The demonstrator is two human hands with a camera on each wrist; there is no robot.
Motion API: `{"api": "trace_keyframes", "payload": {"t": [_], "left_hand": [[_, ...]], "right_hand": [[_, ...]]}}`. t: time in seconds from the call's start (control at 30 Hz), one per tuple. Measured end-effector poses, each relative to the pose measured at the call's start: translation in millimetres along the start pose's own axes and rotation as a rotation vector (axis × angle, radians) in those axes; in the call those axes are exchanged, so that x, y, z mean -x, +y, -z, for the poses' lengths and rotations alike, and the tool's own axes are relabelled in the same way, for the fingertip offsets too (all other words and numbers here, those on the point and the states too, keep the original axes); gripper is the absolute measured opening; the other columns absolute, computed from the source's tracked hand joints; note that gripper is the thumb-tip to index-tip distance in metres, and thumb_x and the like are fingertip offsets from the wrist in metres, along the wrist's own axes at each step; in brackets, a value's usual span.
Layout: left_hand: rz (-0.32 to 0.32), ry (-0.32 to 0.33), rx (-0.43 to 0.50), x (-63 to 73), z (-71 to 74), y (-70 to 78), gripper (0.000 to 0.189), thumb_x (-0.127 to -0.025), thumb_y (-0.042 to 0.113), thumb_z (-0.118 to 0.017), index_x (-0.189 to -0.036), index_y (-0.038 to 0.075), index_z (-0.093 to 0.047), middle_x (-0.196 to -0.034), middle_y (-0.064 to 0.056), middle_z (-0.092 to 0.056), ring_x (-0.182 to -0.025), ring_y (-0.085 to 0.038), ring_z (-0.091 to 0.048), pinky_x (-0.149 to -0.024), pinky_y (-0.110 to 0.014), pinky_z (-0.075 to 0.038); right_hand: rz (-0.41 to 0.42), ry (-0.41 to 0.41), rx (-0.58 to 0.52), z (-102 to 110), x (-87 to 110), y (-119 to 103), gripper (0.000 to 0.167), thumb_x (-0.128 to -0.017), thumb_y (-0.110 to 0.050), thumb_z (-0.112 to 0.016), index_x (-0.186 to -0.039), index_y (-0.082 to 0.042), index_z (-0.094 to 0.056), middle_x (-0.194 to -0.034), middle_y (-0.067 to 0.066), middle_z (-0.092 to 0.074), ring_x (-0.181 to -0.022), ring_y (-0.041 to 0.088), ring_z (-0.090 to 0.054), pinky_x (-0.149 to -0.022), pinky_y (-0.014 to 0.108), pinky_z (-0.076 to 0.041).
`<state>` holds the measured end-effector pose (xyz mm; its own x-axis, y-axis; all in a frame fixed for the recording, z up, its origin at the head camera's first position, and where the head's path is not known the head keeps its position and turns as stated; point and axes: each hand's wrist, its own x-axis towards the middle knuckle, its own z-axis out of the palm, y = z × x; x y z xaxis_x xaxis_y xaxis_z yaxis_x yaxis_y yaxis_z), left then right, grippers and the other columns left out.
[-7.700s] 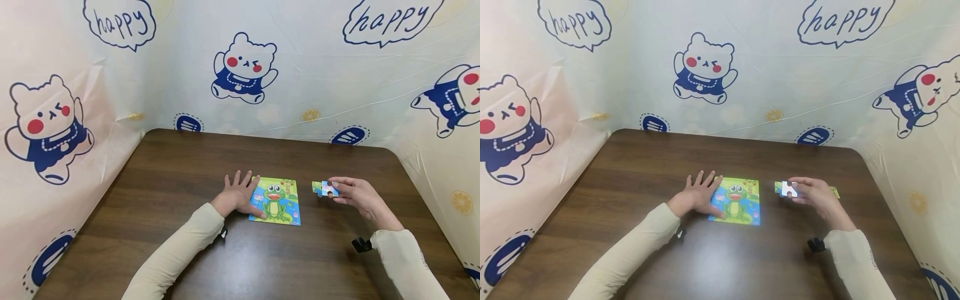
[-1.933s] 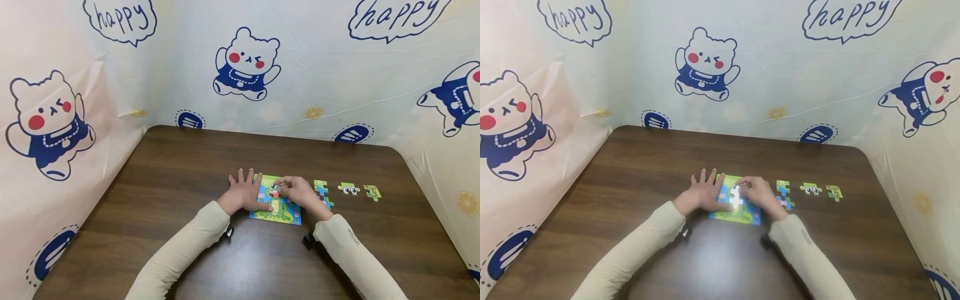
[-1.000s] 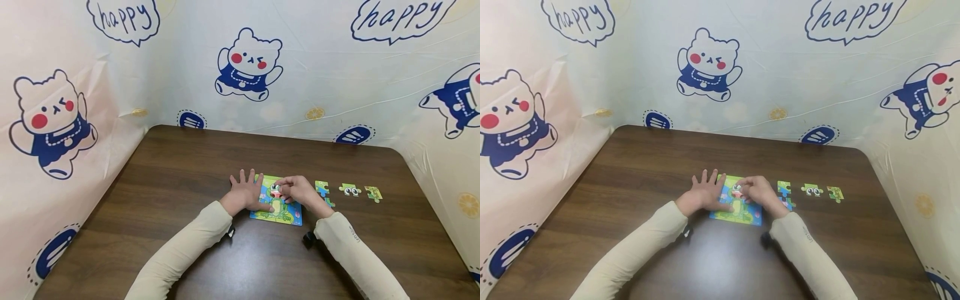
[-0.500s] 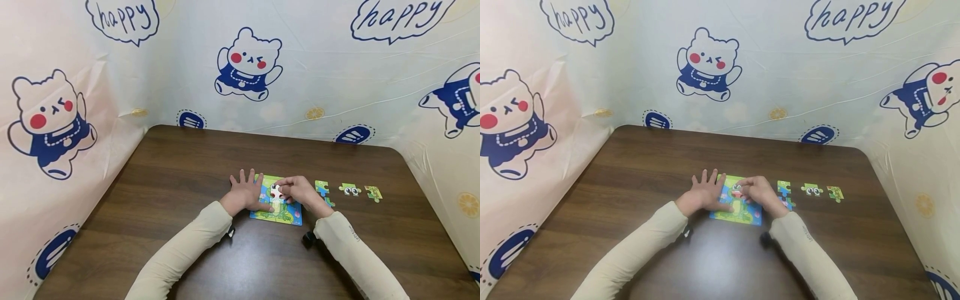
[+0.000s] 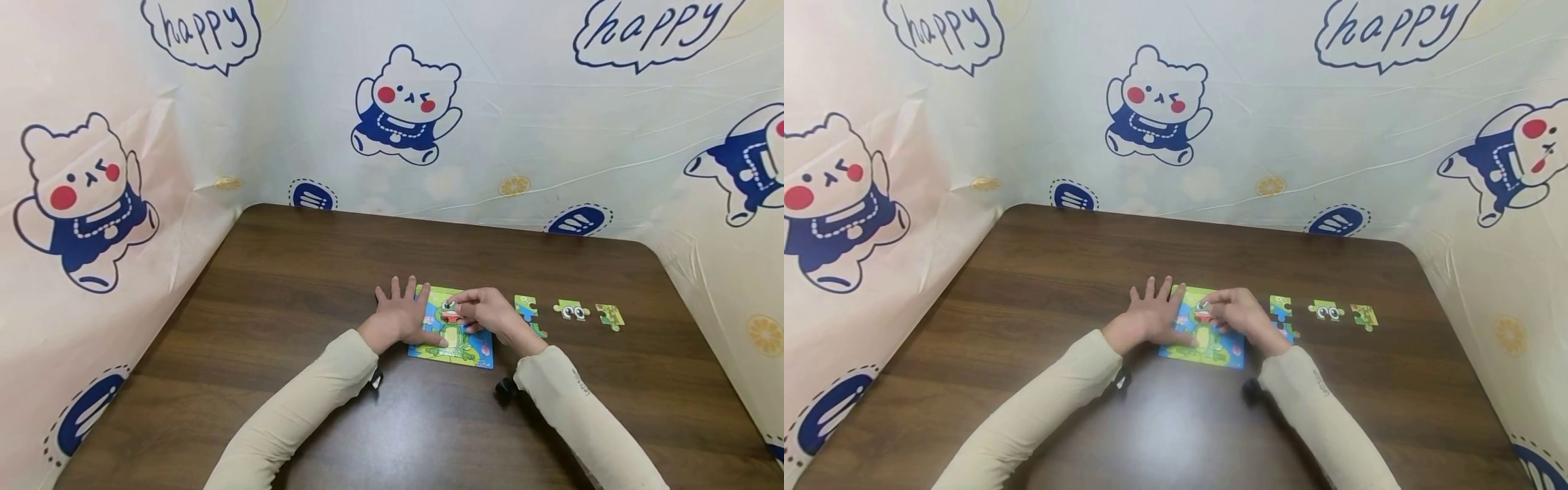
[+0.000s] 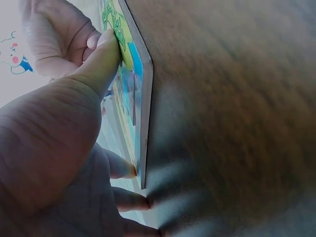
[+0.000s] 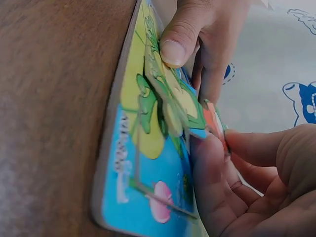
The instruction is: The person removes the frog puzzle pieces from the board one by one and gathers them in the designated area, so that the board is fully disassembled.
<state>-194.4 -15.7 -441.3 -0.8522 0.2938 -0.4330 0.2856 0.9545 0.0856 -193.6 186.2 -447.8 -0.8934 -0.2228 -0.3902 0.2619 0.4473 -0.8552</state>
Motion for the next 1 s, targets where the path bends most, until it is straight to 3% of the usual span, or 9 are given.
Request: {"api": "trace_keyframes", "payload": {"t": [0.13,0.53,0.83,1.0], "left_hand": [[0.0,0.004,-0.001,0.0,-0.3,0.0,0.121,-0.077,0.087,-0.057,-0.165,0.023,-0.005,-0.173,-0.012,-0.002,-0.157,-0.045,-0.001,-0.121,-0.07,-0.012],[-0.015,0.008,-0.011,2.4,1.0,-1.0,0.119,-0.077,0.087,-0.056,-0.165,0.027,-0.005,-0.173,-0.012,-0.002,-0.157,-0.045,-0.001,-0.121,-0.07,-0.013],[-0.021,0.009,0.003,2.2,0.4,-0.8,0.119,-0.077,0.087,-0.058,-0.165,0.026,-0.005,-0.173,-0.013,-0.002,-0.157,-0.045,-0.001,-0.121,-0.07,-0.012],[-0.021,0.008,0.002,1.5,0.3,-1.3,0.12,-0.077,0.087,-0.058,-0.165,0.025,-0.005,-0.172,-0.013,-0.002,-0.157,-0.046,0.0,-0.121,-0.07,-0.012]], "right_hand": [[-0.026,-0.001,-0.007,-2,-1.7,-1,0.03,-0.104,-0.011,-0.057,-0.13,0.0,-0.066,-0.1,0.013,-0.072,-0.073,0.015,-0.067,-0.066,0.029,-0.061],[-0.065,0.038,0.051,-7,-3.3,-6,0.028,-0.104,-0.009,-0.055,-0.127,-0.001,-0.069,-0.081,0.007,-0.064,-0.062,0.013,-0.056,-0.058,0.026,-0.057],[-0.058,0.055,-0.013,6,0.0,-12,0.03,-0.105,-0.016,-0.055,-0.13,-0.004,-0.068,-0.086,0.006,-0.065,-0.067,0.014,-0.058,-0.062,0.025,-0.057],[-0.05,0.042,-0.045,21,5.3,-19,0.034,-0.106,-0.021,-0.054,-0.135,-0.006,-0.065,-0.1,0.008,-0.066,-0.073,0.016,-0.058,-0.066,0.026,-0.056]]}}
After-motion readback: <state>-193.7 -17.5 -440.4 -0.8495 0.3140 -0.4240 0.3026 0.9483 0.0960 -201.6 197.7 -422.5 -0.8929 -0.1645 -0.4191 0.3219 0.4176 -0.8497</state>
